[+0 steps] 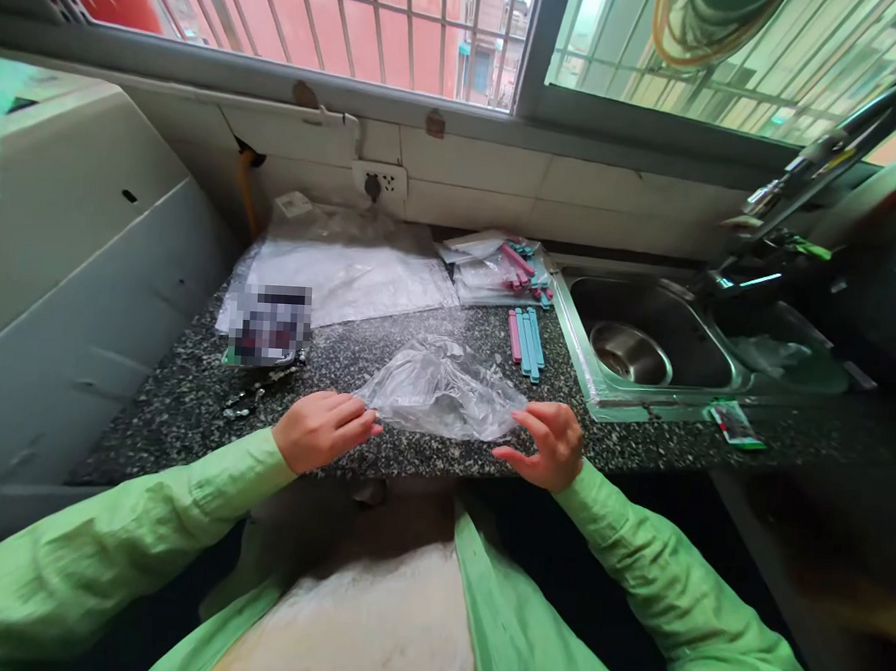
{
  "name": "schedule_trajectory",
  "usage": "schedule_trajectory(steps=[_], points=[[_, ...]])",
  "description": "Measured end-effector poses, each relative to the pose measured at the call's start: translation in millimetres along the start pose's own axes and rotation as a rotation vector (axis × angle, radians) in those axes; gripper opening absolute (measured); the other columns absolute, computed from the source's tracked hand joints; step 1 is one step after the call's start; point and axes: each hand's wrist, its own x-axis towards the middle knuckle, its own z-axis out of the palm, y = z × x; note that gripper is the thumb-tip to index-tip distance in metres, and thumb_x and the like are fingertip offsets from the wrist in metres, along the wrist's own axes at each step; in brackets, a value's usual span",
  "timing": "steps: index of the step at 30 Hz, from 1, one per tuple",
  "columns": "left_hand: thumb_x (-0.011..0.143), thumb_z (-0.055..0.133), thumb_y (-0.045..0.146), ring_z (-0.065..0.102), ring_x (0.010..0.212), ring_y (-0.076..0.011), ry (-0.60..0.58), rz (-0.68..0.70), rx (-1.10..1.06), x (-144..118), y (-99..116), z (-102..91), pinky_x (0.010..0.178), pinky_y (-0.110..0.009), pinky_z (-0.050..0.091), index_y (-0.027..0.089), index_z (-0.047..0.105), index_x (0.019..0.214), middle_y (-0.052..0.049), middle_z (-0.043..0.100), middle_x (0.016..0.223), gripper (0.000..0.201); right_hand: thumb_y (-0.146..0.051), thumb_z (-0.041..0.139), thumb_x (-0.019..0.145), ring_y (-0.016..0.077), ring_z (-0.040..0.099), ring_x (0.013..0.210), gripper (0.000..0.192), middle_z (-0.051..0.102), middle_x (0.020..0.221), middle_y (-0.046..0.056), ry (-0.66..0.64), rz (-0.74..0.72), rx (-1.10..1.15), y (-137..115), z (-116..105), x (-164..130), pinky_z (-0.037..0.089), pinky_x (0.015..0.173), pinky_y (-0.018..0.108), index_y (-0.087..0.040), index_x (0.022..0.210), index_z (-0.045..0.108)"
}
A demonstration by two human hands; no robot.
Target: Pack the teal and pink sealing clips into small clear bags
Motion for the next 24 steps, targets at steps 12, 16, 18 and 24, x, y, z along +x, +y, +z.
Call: schedule_trajectory(steps=[12, 16, 18, 24], points=[[0.082, 0.041, 0.033, 0.048, 0.056, -0.0107, -0.111, -0.237, -0.002, -12, -15, 10.4, 0.05, -0.026, 0.032, 0.019, 0.058, 0.081, -0.002, 0.053, 0.064, 0.022, -0.02, 0.058, 0.07, 0.0127, 0.051, 0.068, 0.011, 0.055, 0.072, 0.0, -0.075, 0.037, 0.075, -22, 0, 36, 0.042, 0.065, 0.029, -0.027, 0.077, 0.063], [0.083, 0.038, 0.027, 0.046, 0.053, -0.0104, -0.116, -0.293, 0.059, -8, -19, 13.1, 0.049, -0.025, 0.03, 0.019, 0.059, 0.07, -0.002, 0.052, 0.06, 0.026, -0.017, 0.056, 0.071, 0.0136, 0.052, 0.07, 0.011, 0.054, 0.074, 0.002, -0.096, 0.131, 0.223, -19, -5, 50, 0.045, 0.063, 0.03, -0.024, 0.076, 0.063], [0.083, 0.038, 0.027, 0.046, 0.053, -0.0102, -0.108, -0.341, 0.066, -5, -23, 11.8, 0.048, -0.024, 0.03, 0.019, 0.06, 0.067, -0.002, 0.052, 0.059, 0.028, -0.017, 0.056, 0.071, 0.0142, 0.053, 0.073, 0.011, 0.053, 0.076, 0.002, -0.078, 0.197, 0.301, -14, -6, 57, 0.046, 0.064, 0.03, -0.023, 0.077, 0.063], [0.081, 0.041, 0.031, 0.05, 0.058, -0.0097, -0.003, -0.528, -0.127, 0, -41, -4.9, 0.052, -0.021, 0.037, 0.019, 0.062, 0.073, -0.002, 0.056, 0.068, 0.026, -0.024, 0.058, 0.072, 0.0124, 0.052, 0.068, 0.004, 0.053, 0.075, 0.001, 0.009, 0.414, 0.475, 14, -4, 81, 0.044, 0.06, 0.028, -0.021, 0.071, 0.06]])
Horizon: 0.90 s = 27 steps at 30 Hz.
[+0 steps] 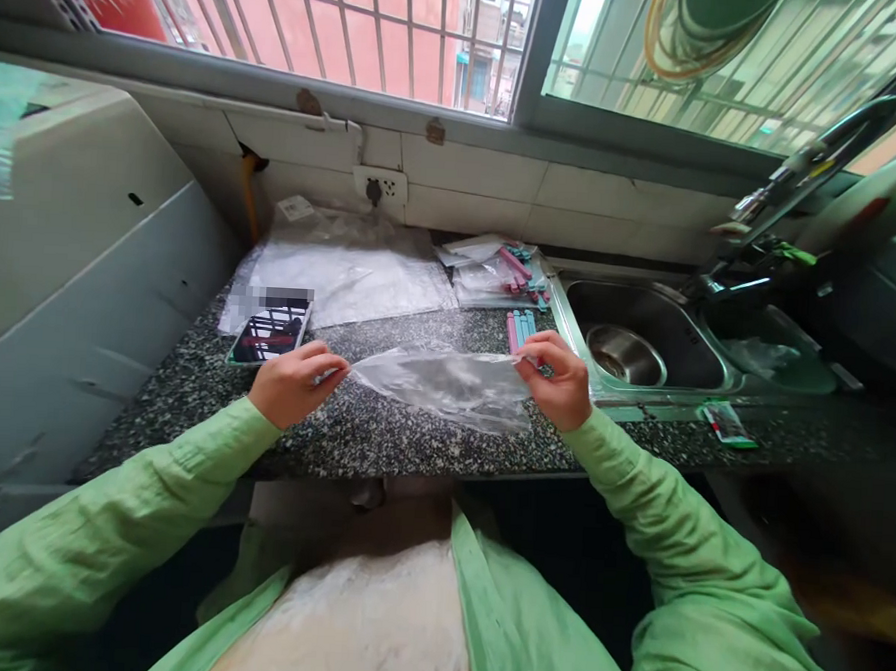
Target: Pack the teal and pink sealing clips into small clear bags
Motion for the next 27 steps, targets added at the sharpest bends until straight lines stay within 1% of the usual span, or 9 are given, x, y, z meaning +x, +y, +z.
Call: schedule_trajectory(steps=[4, 7, 9, 13, 16, 18, 20, 23, 27], points=[[0.079, 0.045, 0.034, 0.047, 0.056, -0.0087, -0.005, -0.096, -0.253, 2, -2, -20.6, 0.053, -0.021, 0.04, 0.017, 0.062, 0.073, -0.002, 0.053, 0.068, 0.025, -0.031, 0.059, 0.072, 0.0114, 0.049, 0.065, 0.013, 0.053, 0.073, 0.001, 0.066, 0.079, 0.097, 4, -3, 14, 0.043, 0.058, 0.027, -0.019, 0.066, 0.058], [0.078, 0.045, 0.034, 0.045, 0.055, -0.0089, -0.016, -0.152, -0.349, 1, 0, -35.3, 0.049, -0.022, 0.04, 0.016, 0.061, 0.07, -0.003, 0.053, 0.069, 0.025, -0.03, 0.06, 0.071, 0.012, 0.051, 0.068, 0.014, 0.053, 0.073, 0.001, 0.074, 0.099, 0.159, 1, -5, 16, 0.044, 0.063, 0.028, -0.018, 0.063, 0.057], [0.078, 0.045, 0.032, 0.048, 0.06, -0.0104, -0.011, -0.195, -0.433, -2, 2, -43.3, 0.051, -0.023, 0.042, 0.016, 0.06, 0.07, -0.004, 0.053, 0.072, 0.023, -0.029, 0.061, 0.071, 0.0127, 0.052, 0.07, 0.015, 0.054, 0.073, 0.001, 0.077, 0.118, 0.218, -1, -6, 14, 0.044, 0.065, 0.029, -0.018, 0.061, 0.055], [0.073, 0.052, 0.031, 0.053, 0.071, -0.014, 0.023, -0.282, -0.703, -7, 5, -58.2, 0.059, -0.025, 0.045, 0.016, 0.058, 0.069, -0.005, 0.055, 0.076, 0.017, -0.028, 0.062, 0.07, 0.0126, 0.054, 0.071, 0.014, 0.057, 0.072, 0.001, 0.069, 0.182, 0.323, -7, -7, 10, 0.044, 0.068, 0.029, -0.018, 0.063, 0.056], [0.07, 0.056, 0.031, 0.051, 0.062, -0.0122, 0.035, -0.42, -0.832, -9, 8, -70.1, 0.054, -0.023, 0.044, 0.017, 0.058, 0.069, -0.003, 0.057, 0.069, 0.014, -0.031, 0.062, 0.07, 0.0111, 0.053, 0.064, 0.015, 0.058, 0.066, 0.0, 0.059, 0.248, 0.343, -12, -8, 10, 0.044, 0.063, 0.026, -0.018, 0.064, 0.058], [0.069, 0.058, 0.031, 0.048, 0.054, -0.01, 0.044, -0.502, -0.889, -9, 10, -76.9, 0.049, -0.021, 0.041, 0.017, 0.058, 0.072, -0.002, 0.058, 0.065, 0.014, -0.034, 0.063, 0.069, 0.01, 0.052, 0.058, 0.018, 0.056, 0.06, -0.001, 0.024, 0.299, 0.322, -16, -8, 12, 0.043, 0.057, 0.024, -0.018, 0.063, 0.058], [0.068, 0.059, 0.031, 0.047, 0.052, -0.0088, 0.06, -0.532, -0.905, -6, 11, -81.5, 0.047, -0.02, 0.04, 0.017, 0.059, 0.072, -0.001, 0.058, 0.064, 0.014, -0.036, 0.064, 0.066, 0.0092, 0.05, 0.054, 0.021, 0.055, 0.057, -0.001, -0.034, 0.353, 0.288, -17, -7, 14, 0.042, 0.054, 0.023, -0.018, 0.061, 0.057], [0.066, 0.061, 0.03, 0.048, 0.053, -0.0087, 0.062, -0.528, -0.864, 1, 11, -84.2, 0.048, -0.02, 0.04, 0.017, 0.06, 0.069, -0.001, 0.058, 0.063, 0.014, -0.039, 0.066, 0.063, 0.0095, 0.05, 0.055, 0.024, 0.056, 0.058, -0.001, -0.147, 0.423, 0.235, -13, -3, 18, 0.042, 0.055, 0.024, -0.017, 0.062, 0.058], [0.065, 0.061, 0.032, 0.046, 0.053, -0.0083, 0.078, -0.478, -0.821, 14, 11, -82.8, 0.048, -0.02, 0.038, 0.015, 0.06, 0.065, 0.0, 0.055, 0.059, 0.017, -0.043, 0.063, 0.063, 0.0105, 0.05, 0.057, 0.029, 0.057, 0.062, 0.001, -0.356, 0.441, 0.124, 10, 1, 24, 0.041, 0.056, 0.026, -0.015, 0.065, 0.059]])
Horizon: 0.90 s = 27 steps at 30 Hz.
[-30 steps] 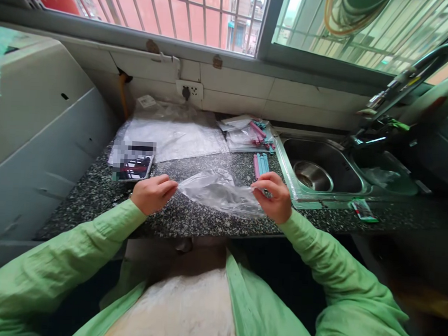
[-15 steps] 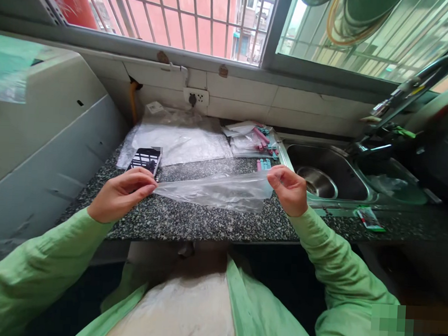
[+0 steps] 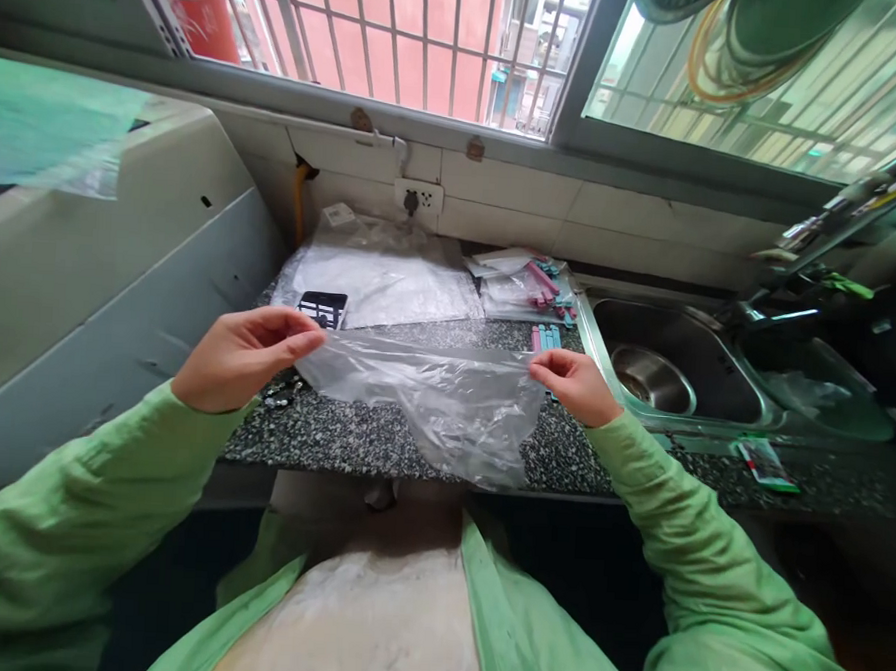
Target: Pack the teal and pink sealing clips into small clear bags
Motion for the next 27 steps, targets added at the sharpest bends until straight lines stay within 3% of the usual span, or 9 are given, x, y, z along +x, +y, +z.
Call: schedule_trajectory(steps=[4, 7, 11, 14, 18, 20, 22, 25, 27], points=[[0.065, 0.06, 0.032, 0.038, 0.045, -0.0057, -0.056, 0.029, 0.025, 15, 6, 8.2, 0.042, -0.02, 0.03, 0.014, 0.059, 0.062, 0.002, 0.047, 0.05, 0.019, -0.044, 0.062, 0.061, 0.0098, 0.045, 0.052, 0.033, 0.058, 0.062, 0.002, -0.093, -0.015, -0.276, 5, -9, 28, 0.039, 0.051, 0.027, -0.013, 0.072, 0.062], [0.066, 0.059, 0.029, 0.032, 0.041, -0.0044, -0.111, 0.066, 0.047, 28, 11, 15.2, 0.039, -0.02, 0.025, 0.013, 0.058, 0.06, 0.004, 0.041, 0.045, 0.017, -0.04, 0.061, 0.064, 0.0107, 0.047, 0.057, 0.033, 0.06, 0.071, 0.005, -0.077, -0.16, -0.38, -25, -5, 50, 0.04, 0.055, 0.028, -0.013, 0.083, 0.063], [0.065, 0.059, 0.024, 0.031, 0.042, -0.004, -0.156, 0.146, 0.076, 44, 19, 24.2, 0.04, -0.019, 0.024, 0.013, 0.058, 0.058, 0.005, 0.038, 0.044, 0.014, -0.036, 0.058, 0.068, 0.0111, 0.051, 0.07, 0.03, 0.06, 0.082, 0.006, -0.301, -0.412, -0.289, -85, 29, 71, 0.042, 0.062, 0.026, -0.014, 0.087, 0.062], [0.065, 0.059, 0.025, 0.031, 0.041, -0.004, -0.14, 0.171, 0.077, 52, 21, 27.1, 0.04, -0.019, 0.024, 0.013, 0.056, 0.055, 0.005, 0.038, 0.043, 0.015, -0.032, 0.06, 0.066, 0.0079, 0.047, 0.063, 0.024, 0.059, 0.073, 0.002, -0.447, -0.493, -0.262, -111, 64, 81, 0.039, 0.058, 0.023, -0.013, 0.081, 0.061], [0.066, 0.061, 0.029, 0.034, 0.042, -0.0048, 0.09, 0.162, 0.032, 45, 12, 23.4, 0.041, -0.019, 0.027, 0.014, 0.058, 0.063, 0.005, 0.041, 0.045, 0.016, -0.025, 0.056, 0.068, 0.004, 0.036, 0.051, 0.015, 0.046, 0.053, -0.004, -0.446, -0.45, -0.163, -117, 91, 89, 0.032, 0.049, 0.021, -0.012, 0.061, 0.055], [0.069, 0.058, 0.033, 0.039, 0.046, -0.0056, 0.318, 0.158, -0.024, 31, 2, 23.3, 0.044, -0.019, 0.031, 0.014, 0.057, 0.068, 0.004, 0.046, 0.05, 0.019, -0.024, 0.055, 0.068, 0.0033, 0.033, 0.05, 0.015, 0.042, 0.051, -0.005, -0.42, -0.428, -0.072, -116, 91, 89, 0.029, 0.048, 0.02, -0.012, 0.06, 0.053], [0.069, 0.057, 0.034, 0.042, 0.048, -0.0063, 0.439, 0.113, -0.066, 13, -12, 29.2, 0.046, -0.019, 0.033, 0.014, 0.056, 0.067, 0.003, 0.049, 0.052, 0.02, -0.026, 0.056, 0.068, 0.003, 0.032, 0.049, 0.016, 0.041, 0.052, -0.005, -0.374, -0.409, 0.011, -116, 87, 89, 0.028, 0.046, 0.02, -0.012, 0.06, 0.052], [0.065, 0.06, 0.035, 0.04, 0.046, -0.0057, 0.357, -0.043, -0.188, -9, -36, 50.1, 0.045, -0.019, 0.032, 0.014, 0.055, 0.061, 0.003, 0.048, 0.05, 0.022, -0.029, 0.059, 0.067, 0.0033, 0.033, 0.051, 0.018, 0.043, 0.055, -0.004, -0.296, -0.385, 0.101, -117, 77, 87, 0.028, 0.046, 0.021, -0.013, 0.062, 0.053], [0.06, 0.063, 0.035, 0.035, 0.042, -0.0041, 0.199, -0.2, -0.323, -15, -48, 67.4, 0.04, -0.018, 0.027, 0.013, 0.055, 0.061, 0.005, 0.044, 0.047, 0.024, -0.032, 0.061, 0.066, 0.004, 0.036, 0.053, 0.021, 0.045, 0.057, -0.003, -0.256, -0.384, 0.138, -119, 71, 85, 0.03, 0.048, 0.021, -0.013, 0.063, 0.053]])
